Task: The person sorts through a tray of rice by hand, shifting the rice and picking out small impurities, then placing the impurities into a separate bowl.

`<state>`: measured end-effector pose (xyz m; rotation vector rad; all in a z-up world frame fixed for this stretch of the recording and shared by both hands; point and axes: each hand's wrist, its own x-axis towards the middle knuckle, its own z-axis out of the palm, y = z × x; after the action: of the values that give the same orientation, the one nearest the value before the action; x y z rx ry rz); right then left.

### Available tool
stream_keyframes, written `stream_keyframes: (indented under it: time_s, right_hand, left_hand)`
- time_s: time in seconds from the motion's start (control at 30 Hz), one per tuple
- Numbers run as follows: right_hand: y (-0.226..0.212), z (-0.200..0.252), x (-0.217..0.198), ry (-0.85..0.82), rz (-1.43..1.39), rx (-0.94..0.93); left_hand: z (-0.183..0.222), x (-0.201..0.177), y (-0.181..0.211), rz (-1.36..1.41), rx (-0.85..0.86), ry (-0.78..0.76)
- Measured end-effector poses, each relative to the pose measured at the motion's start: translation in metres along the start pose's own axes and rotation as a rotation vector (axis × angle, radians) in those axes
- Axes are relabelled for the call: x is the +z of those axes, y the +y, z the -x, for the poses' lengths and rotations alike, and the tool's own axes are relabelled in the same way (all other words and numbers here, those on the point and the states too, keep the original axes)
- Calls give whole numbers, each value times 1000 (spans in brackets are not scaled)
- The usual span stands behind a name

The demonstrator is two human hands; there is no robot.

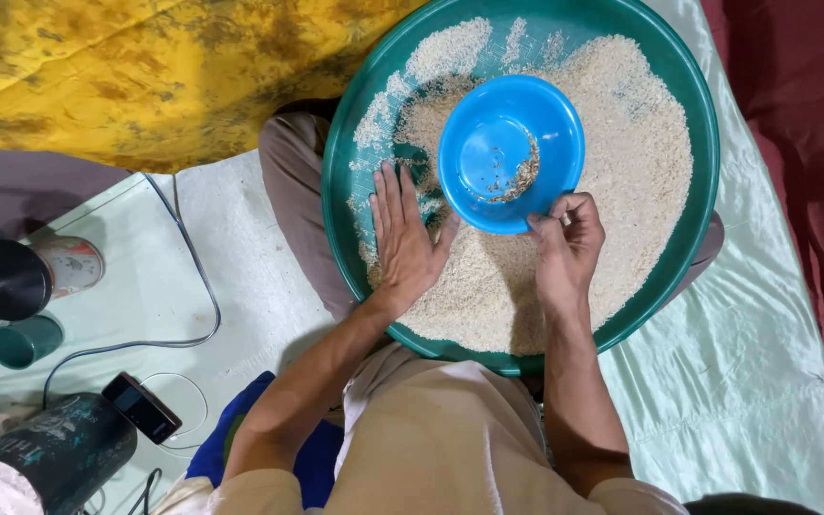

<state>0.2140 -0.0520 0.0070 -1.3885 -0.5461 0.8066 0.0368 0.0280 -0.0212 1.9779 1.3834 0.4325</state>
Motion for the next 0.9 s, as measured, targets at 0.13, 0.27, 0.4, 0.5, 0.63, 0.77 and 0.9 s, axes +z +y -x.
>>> stream_keyframes:
  time_s: [0.13, 0.27, 0.4, 0.5, 0.63, 0.77, 0.9]
  right_hand:
    - [-2, -2, -6, 19, -2, -10]
    - [-9, -4, -9, 43, -22, -58]
    - [-15, -4, -16, 65, -18, -71]
    - [-10, -5, -26, 98, -9, -69]
    - [-21, -4, -24, 109, -14, -72]
    - [-31, -4, -23, 157, 3, -69]
    - [-39, -3, -19, 163, -17, -58]
  left_hand:
    - [-16, 33, 5, -11, 50, -26]
    - [-24, 48, 24, 53, 190, -111]
    - [-27, 72, 28, 30, 258, -127]
    - [-33, 80, 29, -4, 266, -142]
    - [-35, 90, 37, -9, 285, -128]
    - [-39, 87, 51, 79, 351, -105]
    - [-36, 83, 45, 70, 360, -97]
